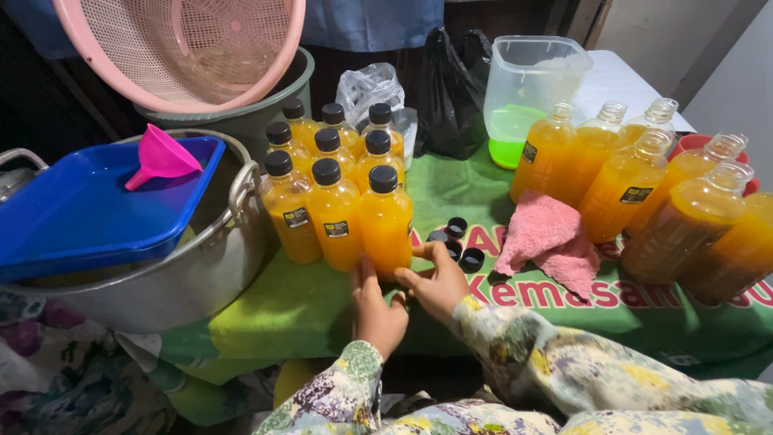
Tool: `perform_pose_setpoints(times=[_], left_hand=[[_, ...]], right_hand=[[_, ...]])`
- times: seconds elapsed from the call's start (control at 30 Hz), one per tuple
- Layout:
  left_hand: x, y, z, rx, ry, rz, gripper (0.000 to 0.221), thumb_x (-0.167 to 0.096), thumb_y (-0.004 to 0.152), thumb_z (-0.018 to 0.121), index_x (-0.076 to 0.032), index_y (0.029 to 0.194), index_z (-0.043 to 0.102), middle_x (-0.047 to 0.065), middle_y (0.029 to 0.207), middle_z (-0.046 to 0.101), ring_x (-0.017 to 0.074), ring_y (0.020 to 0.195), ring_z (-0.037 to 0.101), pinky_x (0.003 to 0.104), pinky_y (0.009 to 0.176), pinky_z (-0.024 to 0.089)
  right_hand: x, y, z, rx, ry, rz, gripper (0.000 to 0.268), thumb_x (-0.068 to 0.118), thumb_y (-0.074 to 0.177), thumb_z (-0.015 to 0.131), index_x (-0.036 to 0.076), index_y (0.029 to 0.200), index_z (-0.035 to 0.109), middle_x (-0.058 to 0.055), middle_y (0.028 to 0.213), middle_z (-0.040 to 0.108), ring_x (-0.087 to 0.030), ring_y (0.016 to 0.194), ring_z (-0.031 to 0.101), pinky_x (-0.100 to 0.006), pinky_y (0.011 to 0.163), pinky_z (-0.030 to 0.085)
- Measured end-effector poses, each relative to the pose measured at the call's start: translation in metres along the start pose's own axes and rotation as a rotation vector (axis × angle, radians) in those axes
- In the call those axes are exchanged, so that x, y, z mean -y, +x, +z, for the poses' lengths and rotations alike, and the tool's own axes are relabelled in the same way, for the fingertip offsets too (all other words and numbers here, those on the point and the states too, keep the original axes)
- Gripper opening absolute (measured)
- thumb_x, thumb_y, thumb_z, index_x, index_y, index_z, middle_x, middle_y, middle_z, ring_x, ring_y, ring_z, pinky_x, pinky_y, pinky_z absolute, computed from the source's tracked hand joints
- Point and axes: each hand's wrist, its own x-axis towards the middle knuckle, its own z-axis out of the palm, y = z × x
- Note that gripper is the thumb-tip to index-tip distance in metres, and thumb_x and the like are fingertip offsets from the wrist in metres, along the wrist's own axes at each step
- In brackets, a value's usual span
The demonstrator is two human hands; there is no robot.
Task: The person repeatedly picks up plastic bottles filled with orange liquid, wipes the necks with a pink cloth, and screws on black caps. Finished bottles are placed in a group on the left side of the table.
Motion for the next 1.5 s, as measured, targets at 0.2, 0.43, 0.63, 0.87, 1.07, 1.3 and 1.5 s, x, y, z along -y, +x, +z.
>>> perform_pose_setpoints(times=[0.2, 0.43, 0.63, 0.87, 1.07, 1.3, 1.5], left_hand=[[0.007, 0.009, 0.000, -0.091, -0.055, -0.034, 0.084, -0.003, 0.072, 0.074, 0.001, 0.147, 0.037, 0.030, 0.141, 0.048, 0.0450, 0.128, 0.052, 0.045, 0.106, 0.044], [0.014, 0.006, 0.004, -0.202, -0.049, 0.107, 0.076, -0.001, 0.069, 0.072, -0.001, 0.140, 0.047, 0.026, 0.138, 0.053, 0.0467, 0.126, 0.054, 0.048, 0.106, 0.044], [0.008, 0.003, 0.001, -0.063, -0.023, -0.033, 0.085, 0.002, 0.071, 0.069, -0.004, 0.151, 0.039, 0.025, 0.143, 0.048, 0.0423, 0.128, 0.050, 0.045, 0.104, 0.044], [0.001, -0.002, 0.001, -0.049, -0.088, 0.001, 0.087, 0.005, 0.069, 0.070, -0.003, 0.149, 0.035, 0.022, 0.133, 0.055, 0.0393, 0.124, 0.053, 0.045, 0.105, 0.042], [0.002, -0.005, 0.003, -0.038, -0.009, 0.001, 0.069, 0.005, 0.070, 0.065, -0.001, 0.136, 0.046, 0.024, 0.129, 0.056, 0.0439, 0.122, 0.052, 0.048, 0.105, 0.042], [-0.009, -0.026, 0.014, 0.084, 0.142, 0.075, 0.045, 0.000, 0.072, 0.068, 0.000, 0.116, 0.059, 0.022, 0.127, 0.053, 0.0426, 0.125, 0.045, 0.049, 0.108, 0.037], [-0.023, -0.031, 0.016, 0.137, 0.141, 0.154, 0.043, -0.001, 0.074, 0.070, 0.000, 0.116, 0.061, 0.021, 0.129, 0.053, 0.0425, 0.130, 0.043, 0.050, 0.110, 0.034]], right_hand=[[-0.006, -0.009, -0.003, 0.004, 0.110, 0.099, 0.074, 0.012, 0.086, 0.074, 0.011, 0.148, 0.035, -0.006, 0.119, 0.061, -0.015, 0.086, 0.070, -0.030, 0.065, 0.059], [0.001, -0.017, 0.009, 0.056, 0.132, 0.145, 0.070, 0.016, 0.091, 0.070, 0.011, 0.153, 0.037, -0.002, 0.093, 0.066, -0.011, 0.085, 0.066, -0.027, 0.069, 0.058], [0.003, -0.004, 0.014, 0.031, 0.106, 0.176, 0.072, 0.013, 0.091, 0.071, 0.010, 0.153, 0.033, -0.001, 0.092, 0.064, -0.010, 0.082, 0.064, -0.028, 0.068, 0.058], [-0.005, 0.006, 0.016, 0.042, 0.209, 0.161, 0.073, 0.010, 0.090, 0.071, 0.008, 0.153, 0.034, -0.002, 0.090, 0.061, -0.010, 0.080, 0.061, -0.029, 0.065, 0.058], [-0.002, 0.011, -0.004, -0.057, -0.380, -0.049, 0.052, 0.015, 0.091, 0.071, 0.009, 0.141, 0.056, -0.009, 0.096, 0.075, -0.022, 0.086, 0.075, -0.036, 0.079, 0.058], [0.000, 0.040, -0.036, -0.352, -1.126, -0.756, 0.044, 0.037, 0.077, 0.077, 0.022, 0.118, 0.071, -0.018, 0.135, 0.060, -0.042, 0.128, 0.051, -0.066, 0.096, 0.041], [-0.011, 0.032, -0.071, -0.171, -1.049, -0.636, 0.033, 0.029, 0.084, 0.072, 0.018, 0.115, 0.070, -0.007, 0.128, 0.065, -0.035, 0.127, 0.054, -0.052, 0.097, 0.046]])
